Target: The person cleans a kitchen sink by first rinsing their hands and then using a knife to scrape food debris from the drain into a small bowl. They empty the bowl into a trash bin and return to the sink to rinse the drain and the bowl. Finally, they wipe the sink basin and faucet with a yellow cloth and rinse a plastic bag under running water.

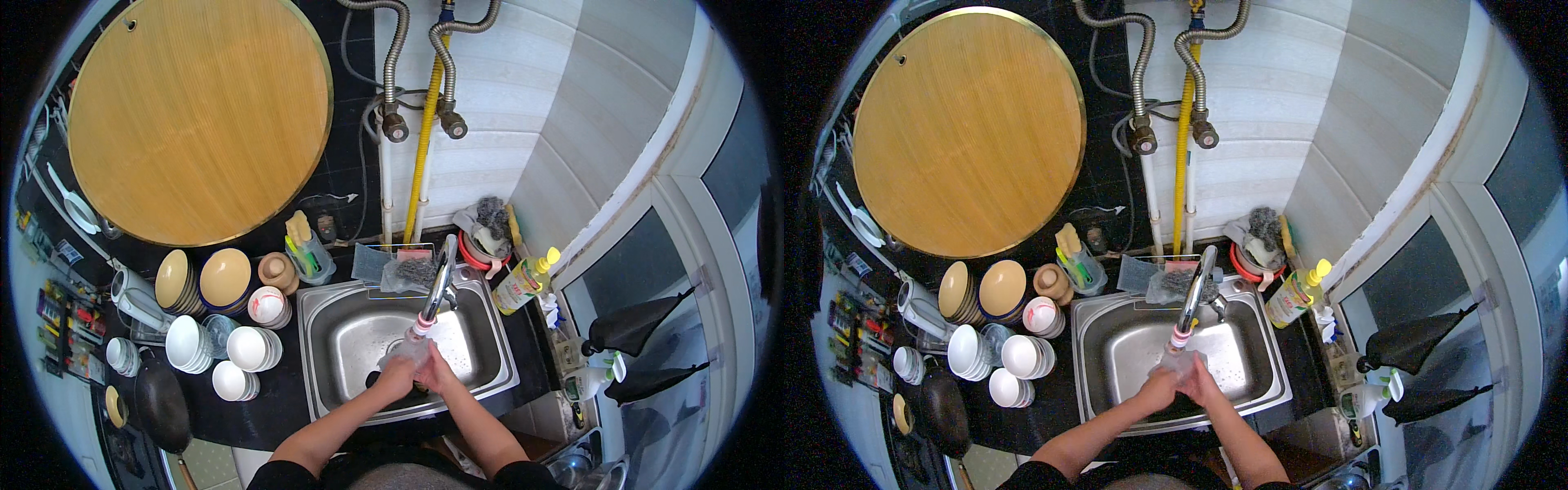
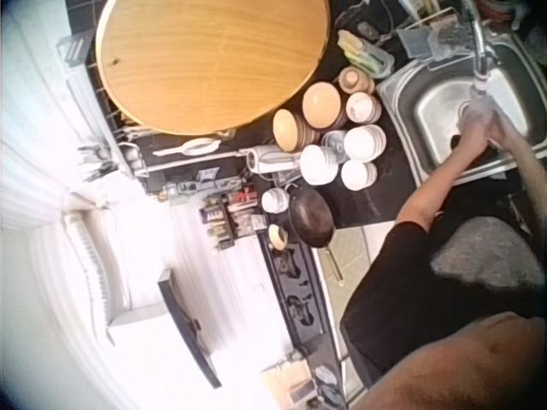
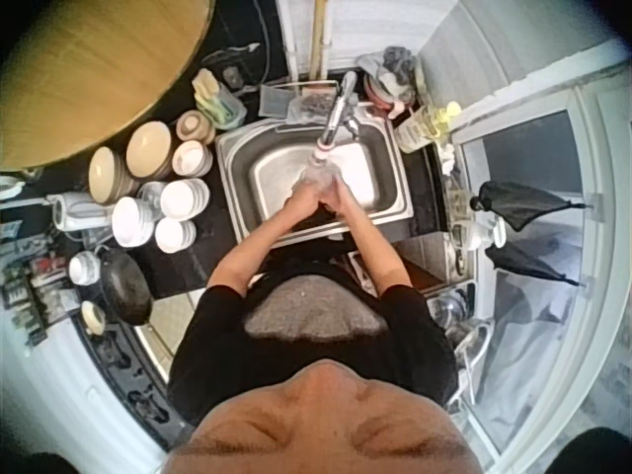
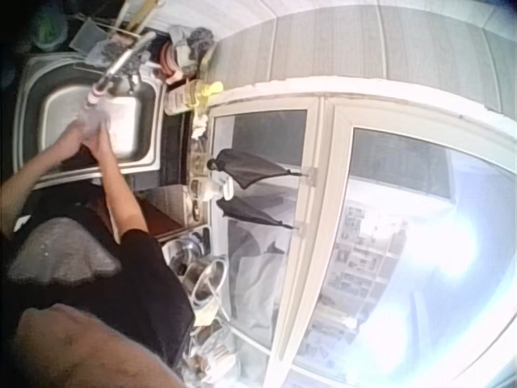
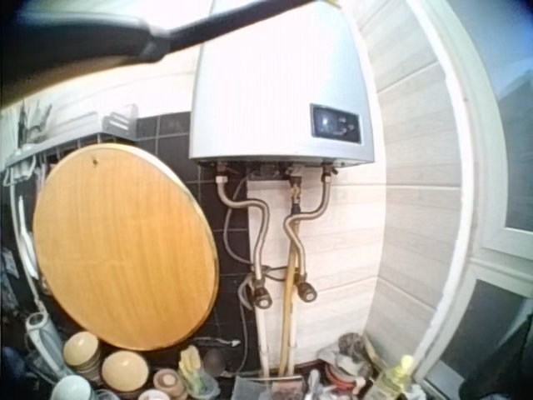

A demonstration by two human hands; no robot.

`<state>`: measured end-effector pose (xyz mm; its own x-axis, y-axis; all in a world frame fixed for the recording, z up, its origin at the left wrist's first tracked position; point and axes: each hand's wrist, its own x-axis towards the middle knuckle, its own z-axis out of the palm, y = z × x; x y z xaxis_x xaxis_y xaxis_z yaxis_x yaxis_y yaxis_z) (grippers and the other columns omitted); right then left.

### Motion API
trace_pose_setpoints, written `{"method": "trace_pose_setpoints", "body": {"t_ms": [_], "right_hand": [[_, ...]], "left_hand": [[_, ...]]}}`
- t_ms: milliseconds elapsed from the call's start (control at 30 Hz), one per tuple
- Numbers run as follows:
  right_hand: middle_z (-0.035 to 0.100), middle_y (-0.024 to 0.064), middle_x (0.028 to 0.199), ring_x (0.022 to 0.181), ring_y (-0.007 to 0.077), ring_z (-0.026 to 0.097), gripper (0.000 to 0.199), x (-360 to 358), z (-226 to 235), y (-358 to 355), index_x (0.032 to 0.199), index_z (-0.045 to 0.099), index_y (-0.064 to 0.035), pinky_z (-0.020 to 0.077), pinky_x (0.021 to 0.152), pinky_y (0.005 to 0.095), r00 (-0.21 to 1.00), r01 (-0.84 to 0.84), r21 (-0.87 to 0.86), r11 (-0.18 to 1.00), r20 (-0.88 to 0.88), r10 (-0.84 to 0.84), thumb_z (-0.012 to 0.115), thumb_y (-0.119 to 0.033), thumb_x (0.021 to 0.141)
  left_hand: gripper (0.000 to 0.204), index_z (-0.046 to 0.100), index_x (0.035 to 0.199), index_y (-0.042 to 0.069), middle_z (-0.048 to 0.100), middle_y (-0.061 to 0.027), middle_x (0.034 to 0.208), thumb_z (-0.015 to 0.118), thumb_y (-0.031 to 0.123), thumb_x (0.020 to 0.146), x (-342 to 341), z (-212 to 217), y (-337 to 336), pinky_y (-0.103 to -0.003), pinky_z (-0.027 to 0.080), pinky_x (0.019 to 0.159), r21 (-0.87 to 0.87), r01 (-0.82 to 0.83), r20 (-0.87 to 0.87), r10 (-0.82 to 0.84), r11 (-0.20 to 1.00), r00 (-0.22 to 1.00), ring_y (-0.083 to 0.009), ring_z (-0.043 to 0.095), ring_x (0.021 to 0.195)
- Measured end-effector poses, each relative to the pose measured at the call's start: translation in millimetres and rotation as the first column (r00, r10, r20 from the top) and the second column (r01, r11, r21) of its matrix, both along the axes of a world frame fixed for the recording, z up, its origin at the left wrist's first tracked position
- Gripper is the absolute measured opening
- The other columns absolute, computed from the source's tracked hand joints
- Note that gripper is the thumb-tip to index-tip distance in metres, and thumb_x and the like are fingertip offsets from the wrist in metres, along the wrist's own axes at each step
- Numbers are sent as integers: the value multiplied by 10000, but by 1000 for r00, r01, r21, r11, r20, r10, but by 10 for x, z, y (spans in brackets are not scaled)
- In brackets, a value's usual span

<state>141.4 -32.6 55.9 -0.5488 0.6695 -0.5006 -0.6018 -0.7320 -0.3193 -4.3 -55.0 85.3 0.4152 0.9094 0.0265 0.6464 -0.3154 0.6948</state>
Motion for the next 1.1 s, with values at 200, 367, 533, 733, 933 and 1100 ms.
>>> {"method": "trace_pose_setpoints", "body": {"t_ms": [200,367,533,733,933,1100], "right_hand": [[578,119,1062,947,242,581,342,-285,-712,121,1173,454,-18,472,837,391,963,77,247,966,232,-137,469,-206,888],[583,101,1037,902,223,588,276,-466,-207,139,1128,487,-20,482,785,349,936,164,164,973,286,-206,472,-154,887],[591,70,992,831,181,586,230,-605,-138,128,1056,549,-34,475,722,300,865,57,360,931,448,-227,532,-151,859],[602,16,810,621,108,536,200,-195,-241,134,973,591,-46,429,517,235,815,58,205,977,555,-165,587,-71,775],[545,-30,708,549,75,458,160,423,-565,101,898,592,-85,378,461,209,733,330,57,942,614,-294,640,-103,747],[584,53,947,822,187,564,406,485,-899,26,1151,481,-110,473,716,356,643,160,-147,976,766,10,615,-259,798]], "left_hand": [[132,572,804,-20,599,-159,859,494,81,769,-172,13,-213,-369,448,729,-123,-188,347,220,974,912,-262,562,847],[335,581,1003,-17,609,-90,983,461,282,908,-335,-55,-39,-277,432,781,-628,-447,423,761,637,491,-134,548,883],[400,583,1040,-3,605,-92,981,471,355,898,-107,-186,155,-289,430,799,-833,-250,402,851,493,338,-161,547,925],[398,596,997,11,615,-127,901,447,369,904,-294,-552,379,-369,471,698,-833,-353,382,905,425,188,-226,589,785],[394,556,1048,28,601,-134,1011,361,351,935,-605,-98,406,-451,490,761,-861,67,505,863,504,-6,-290,594,915],[316,533,1096,9,588,-126,1060,393,236,926,-380,-63,356,-436,496,774,-830,44,556,818,556,144,-294,587,945]]}}
